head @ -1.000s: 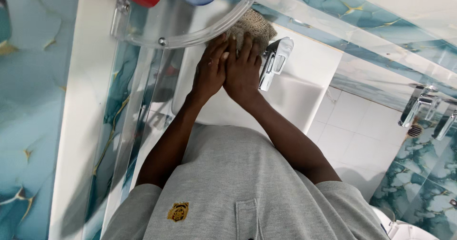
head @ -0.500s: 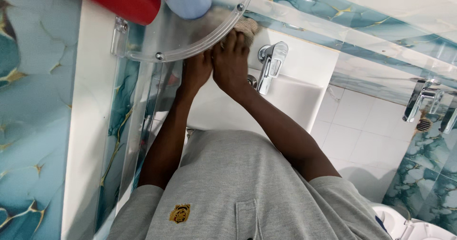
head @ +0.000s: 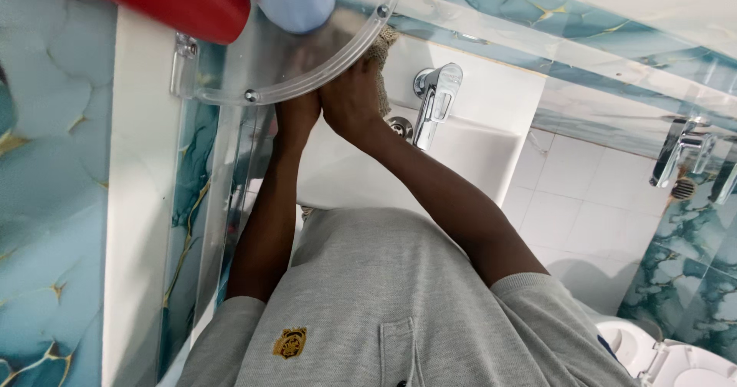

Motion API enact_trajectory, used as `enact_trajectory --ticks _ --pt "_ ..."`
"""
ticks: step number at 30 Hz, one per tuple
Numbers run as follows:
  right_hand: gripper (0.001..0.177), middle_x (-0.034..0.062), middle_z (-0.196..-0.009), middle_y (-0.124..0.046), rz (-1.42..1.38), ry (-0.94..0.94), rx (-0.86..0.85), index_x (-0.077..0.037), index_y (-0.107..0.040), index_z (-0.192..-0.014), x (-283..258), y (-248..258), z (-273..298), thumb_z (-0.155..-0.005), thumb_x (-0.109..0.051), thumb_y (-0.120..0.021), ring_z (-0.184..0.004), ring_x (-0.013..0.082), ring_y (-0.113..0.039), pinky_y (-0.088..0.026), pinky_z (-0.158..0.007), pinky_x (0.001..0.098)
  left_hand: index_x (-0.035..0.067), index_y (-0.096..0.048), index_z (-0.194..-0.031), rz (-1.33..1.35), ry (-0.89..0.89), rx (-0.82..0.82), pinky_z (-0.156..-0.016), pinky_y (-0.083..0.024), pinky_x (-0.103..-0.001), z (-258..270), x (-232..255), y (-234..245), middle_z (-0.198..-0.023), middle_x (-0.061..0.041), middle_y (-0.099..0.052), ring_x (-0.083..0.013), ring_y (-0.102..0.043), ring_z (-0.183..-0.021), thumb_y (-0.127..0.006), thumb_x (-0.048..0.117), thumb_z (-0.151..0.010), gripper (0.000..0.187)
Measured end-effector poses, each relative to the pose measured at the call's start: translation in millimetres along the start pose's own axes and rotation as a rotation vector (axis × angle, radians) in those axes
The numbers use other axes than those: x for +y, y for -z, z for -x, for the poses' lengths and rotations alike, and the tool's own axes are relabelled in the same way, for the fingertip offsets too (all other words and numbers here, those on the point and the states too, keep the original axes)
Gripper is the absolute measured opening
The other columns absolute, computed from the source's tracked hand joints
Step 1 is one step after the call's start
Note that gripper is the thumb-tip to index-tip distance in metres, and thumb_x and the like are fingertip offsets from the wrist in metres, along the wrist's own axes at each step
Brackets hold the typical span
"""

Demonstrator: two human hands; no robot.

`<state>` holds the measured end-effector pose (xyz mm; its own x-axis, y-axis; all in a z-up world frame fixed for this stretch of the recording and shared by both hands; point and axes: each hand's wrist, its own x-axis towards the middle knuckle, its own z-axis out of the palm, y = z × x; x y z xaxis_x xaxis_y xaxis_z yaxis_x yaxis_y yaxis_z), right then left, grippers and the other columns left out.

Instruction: The person cleans a bathroom faucet using a rag, wiping the spout, handle, and base of the fixture.

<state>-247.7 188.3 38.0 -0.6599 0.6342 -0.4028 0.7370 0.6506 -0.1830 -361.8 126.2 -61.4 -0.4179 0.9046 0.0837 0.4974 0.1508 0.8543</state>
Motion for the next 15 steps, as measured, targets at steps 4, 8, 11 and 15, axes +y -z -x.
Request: enact_trajectory --ticks 4,8,11,15 --pt "0.058 0.0361 -0.144 -0.041 0.078 0.006 0.097 0.003 -0.052 -0.139 9 -2 5 -0.092 -0.027 -0.068 -0.138 0.0589 -0.036 -0.037 -0.106 0.0735 0.002 -0.058 -0.136 -0.075 0.026 -0.073 -0.087 -0.054 -0.048 0 5 -8 -0.12 -0.024 -0.067 -0.0393 -0.067 -0.104 -0.058 0.004 -0.097 0.04" --pt "0.084 0.0439 -0.149 -0.03 -0.11 -0.083 0.262 0.012 -0.031 -0.15 33 -17 32 -0.088 -0.024 -0.074 -0.133 0.0711 -0.029 -0.038 -0.103 0.0707 0.003 -0.055 -0.141 -0.098 -0.182 -0.141 -0.09 -0.054 -0.048 6 31 -26 -0.126 -0.025 -0.065 -0.041 -0.066 -0.11 -0.059 0.0 -0.093 0.048" --pt "0.098 0.0468 -0.152 -0.026 -0.066 -0.096 0.219 0.017 -0.021 -0.153 41 -23 42 -0.082 -0.02 -0.077 -0.137 0.0725 -0.026 -0.038 -0.11 0.0677 0.005 -0.051 -0.148 0.085 -0.244 -0.254 -0.094 -0.053 -0.049 3 43 -36 -0.136 -0.025 -0.063 -0.0407 -0.064 -0.115 -0.059 -0.001 -0.093 0.055" --pt "0.102 0.0493 -0.147 -0.024 -0.05 -0.243 0.15 0.011 -0.019 -0.153 37 -18 22 -0.082 -0.03 -0.079 -0.132 0.0709 -0.026 -0.034 -0.105 0.0723 0.005 -0.047 -0.155 -0.151 -0.366 -0.201 -0.102 -0.048 -0.052 -12 40 -36 -0.141 -0.028 -0.059 -0.0467 -0.057 -0.124 -0.058 -0.005 -0.092 0.064"
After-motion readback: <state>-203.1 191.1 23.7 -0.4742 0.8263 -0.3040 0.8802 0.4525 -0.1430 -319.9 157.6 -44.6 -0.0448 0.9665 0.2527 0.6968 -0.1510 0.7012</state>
